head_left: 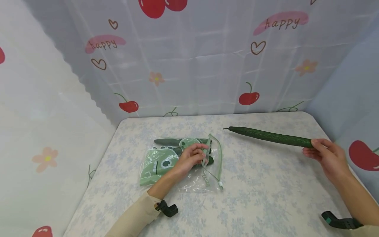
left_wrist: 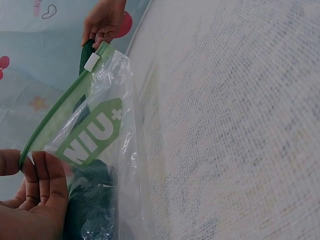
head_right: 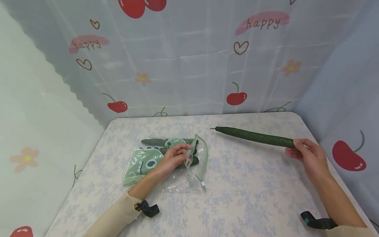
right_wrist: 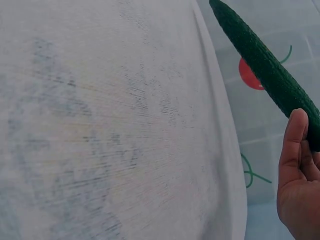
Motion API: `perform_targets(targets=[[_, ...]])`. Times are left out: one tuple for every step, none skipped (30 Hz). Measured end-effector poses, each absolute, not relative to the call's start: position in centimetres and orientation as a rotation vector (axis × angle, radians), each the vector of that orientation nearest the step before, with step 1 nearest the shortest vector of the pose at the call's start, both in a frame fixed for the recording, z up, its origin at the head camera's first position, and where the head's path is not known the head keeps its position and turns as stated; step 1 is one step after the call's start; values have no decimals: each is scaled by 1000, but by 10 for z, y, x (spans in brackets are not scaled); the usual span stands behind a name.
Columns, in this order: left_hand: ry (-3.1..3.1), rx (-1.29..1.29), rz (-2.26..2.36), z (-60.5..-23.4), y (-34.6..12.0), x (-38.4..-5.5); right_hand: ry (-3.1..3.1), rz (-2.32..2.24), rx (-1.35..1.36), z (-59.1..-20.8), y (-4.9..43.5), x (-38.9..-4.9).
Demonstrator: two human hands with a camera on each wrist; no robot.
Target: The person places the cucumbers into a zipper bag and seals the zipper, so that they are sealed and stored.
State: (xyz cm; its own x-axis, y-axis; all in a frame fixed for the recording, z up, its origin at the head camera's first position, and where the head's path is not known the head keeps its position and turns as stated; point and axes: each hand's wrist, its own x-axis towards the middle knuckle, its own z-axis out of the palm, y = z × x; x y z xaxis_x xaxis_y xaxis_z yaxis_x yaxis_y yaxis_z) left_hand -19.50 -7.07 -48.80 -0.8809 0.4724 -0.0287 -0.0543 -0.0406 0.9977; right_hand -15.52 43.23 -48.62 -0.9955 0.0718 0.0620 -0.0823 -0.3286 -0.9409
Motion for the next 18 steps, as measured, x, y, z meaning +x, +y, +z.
perform_targets(targets=[[1878,440,1980,-488,-71,-195,-1761,2494,29,-487,433,-152],[1877,437,1979,-488,-70,-195,-1762,2498,43,-488,433,-150],[1877,430,1978,-488,-70,-195,-1759,2507,55,-489,433,-147],[1877,427,1978,-488,-70,-195,-1760,2510,70,-490,434,-144],[1878,423,1976,-487,-70,-195,-1761,2517,89,-490,434,-142],[1880,422,1975,-487,-70,-195,-1758,2527,103,-491,434,-140],[1879,421,1973,-487,-70,-194,-1756,2536,117,-491,434,-138],[1879,418,1972,-486,-70,-194,-1755,2544,131,-492,434,-136],[1879,417,1970,-486,-70,-194,-1751,2557,141,-493,435,-135],[1881,416,1967,-486,-70,-194,-1749,2570,153,-493,435,-133],[1883,415,1964,-485,-70,-194,-1749,2582,165,-494,435,-132],[1885,415,1962,-485,-70,-194,-1749,2588,170,-494,434,-131],[1887,415,1960,-485,-70,-193,-1755,2588,178,-494,434,-129],[1890,416,1957,-485,-70,-194,-1766,2583,186,-495,434,-128],[1893,418,1955,-485,-69,-194,-1790,2564,186,-495,433,-126],[1894,422,1956,-485,-69,-194,-1808,2551,197,-496,432,-125],[1894,425,1957,-485,-69,-194,-1834,2526,198,-496,431,-124],[1893,429,1958,-484,-68,-194,-1850,2511,208,-496,430,-123]])
